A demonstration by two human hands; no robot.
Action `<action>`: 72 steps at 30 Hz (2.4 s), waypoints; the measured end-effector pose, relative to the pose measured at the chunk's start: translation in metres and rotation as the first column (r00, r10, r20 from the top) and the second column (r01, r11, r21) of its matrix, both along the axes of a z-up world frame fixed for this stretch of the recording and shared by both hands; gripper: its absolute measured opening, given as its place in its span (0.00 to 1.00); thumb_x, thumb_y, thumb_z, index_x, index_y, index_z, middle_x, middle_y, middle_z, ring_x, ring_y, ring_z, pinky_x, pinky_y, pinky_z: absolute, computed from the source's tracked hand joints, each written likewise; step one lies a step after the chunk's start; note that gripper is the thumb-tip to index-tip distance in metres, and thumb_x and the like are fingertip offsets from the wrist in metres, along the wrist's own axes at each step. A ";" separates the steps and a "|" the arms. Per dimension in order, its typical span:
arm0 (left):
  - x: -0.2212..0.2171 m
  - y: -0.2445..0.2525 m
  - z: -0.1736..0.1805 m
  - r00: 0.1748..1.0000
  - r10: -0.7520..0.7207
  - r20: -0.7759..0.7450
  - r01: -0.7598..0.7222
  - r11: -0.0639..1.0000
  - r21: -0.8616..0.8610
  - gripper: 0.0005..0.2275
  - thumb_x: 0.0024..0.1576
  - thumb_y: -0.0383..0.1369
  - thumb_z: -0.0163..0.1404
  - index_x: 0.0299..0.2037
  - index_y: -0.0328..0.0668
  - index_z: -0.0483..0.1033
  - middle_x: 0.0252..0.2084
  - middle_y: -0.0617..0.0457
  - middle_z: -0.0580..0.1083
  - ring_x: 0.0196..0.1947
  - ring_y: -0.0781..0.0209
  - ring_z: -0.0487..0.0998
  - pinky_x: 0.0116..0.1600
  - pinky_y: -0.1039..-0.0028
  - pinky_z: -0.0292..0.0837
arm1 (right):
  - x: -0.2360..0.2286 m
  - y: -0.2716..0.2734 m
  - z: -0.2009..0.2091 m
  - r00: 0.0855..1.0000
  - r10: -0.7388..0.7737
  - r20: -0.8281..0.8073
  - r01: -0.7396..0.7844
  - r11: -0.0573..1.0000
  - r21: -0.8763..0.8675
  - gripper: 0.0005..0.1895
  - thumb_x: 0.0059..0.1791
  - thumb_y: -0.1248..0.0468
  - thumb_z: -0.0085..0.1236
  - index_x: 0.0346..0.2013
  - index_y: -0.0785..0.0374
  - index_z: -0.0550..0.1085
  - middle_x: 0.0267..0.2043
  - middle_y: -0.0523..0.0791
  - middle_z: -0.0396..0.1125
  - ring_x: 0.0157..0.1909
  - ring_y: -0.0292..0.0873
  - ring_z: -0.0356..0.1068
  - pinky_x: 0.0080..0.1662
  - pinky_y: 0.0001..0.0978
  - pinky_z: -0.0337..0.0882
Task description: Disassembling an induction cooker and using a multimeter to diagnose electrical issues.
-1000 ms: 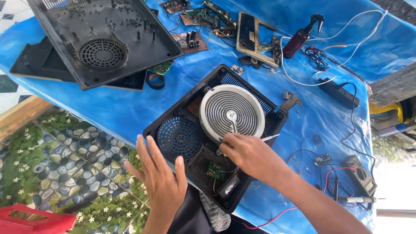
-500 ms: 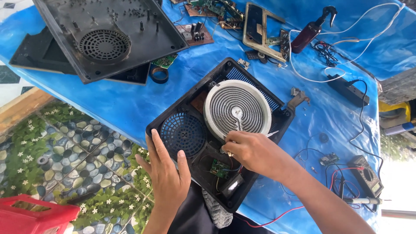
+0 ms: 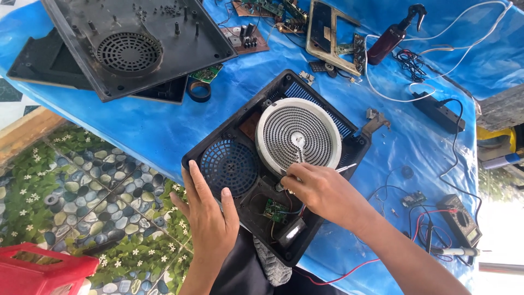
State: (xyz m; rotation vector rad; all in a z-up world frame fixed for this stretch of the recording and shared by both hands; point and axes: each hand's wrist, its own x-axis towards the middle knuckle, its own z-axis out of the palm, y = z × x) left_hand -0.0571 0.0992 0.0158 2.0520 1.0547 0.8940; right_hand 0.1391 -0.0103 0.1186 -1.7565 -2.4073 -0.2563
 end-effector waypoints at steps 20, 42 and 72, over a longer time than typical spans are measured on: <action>0.003 0.000 -0.003 1.000 0.013 0.001 -0.013 1.000 0.006 0.31 0.67 0.39 0.32 0.76 0.32 0.37 0.78 0.29 0.46 0.78 0.33 0.44 0.72 0.29 0.30 | 0.005 -0.017 -0.003 0.974 -0.044 -0.222 0.046 0.999 0.002 0.18 0.53 0.71 0.56 0.58 0.69 0.70 0.47 0.53 0.67 0.46 0.54 0.71 0.45 0.46 0.76; 0.003 0.000 -0.005 1.000 0.009 0.007 -0.009 1.000 0.005 0.30 0.68 0.42 0.30 0.77 0.32 0.37 0.78 0.32 0.47 0.79 0.35 0.43 0.73 0.31 0.29 | -0.010 -0.020 0.039 0.723 -0.225 -0.653 0.359 0.930 0.078 0.15 0.57 0.58 0.47 0.49 0.66 0.73 0.38 0.45 0.75 0.40 0.42 0.76 0.41 0.29 0.75; 0.003 0.000 -0.004 1.000 0.004 -0.015 -0.004 1.000 0.012 0.30 0.67 0.40 0.30 0.76 0.30 0.36 0.77 0.29 0.47 0.78 0.32 0.44 0.73 0.32 0.35 | -0.008 -0.015 0.032 0.724 -0.210 -0.657 0.336 0.940 0.069 0.11 0.56 0.62 0.50 0.48 0.66 0.73 0.41 0.46 0.75 0.42 0.43 0.77 0.43 0.29 0.78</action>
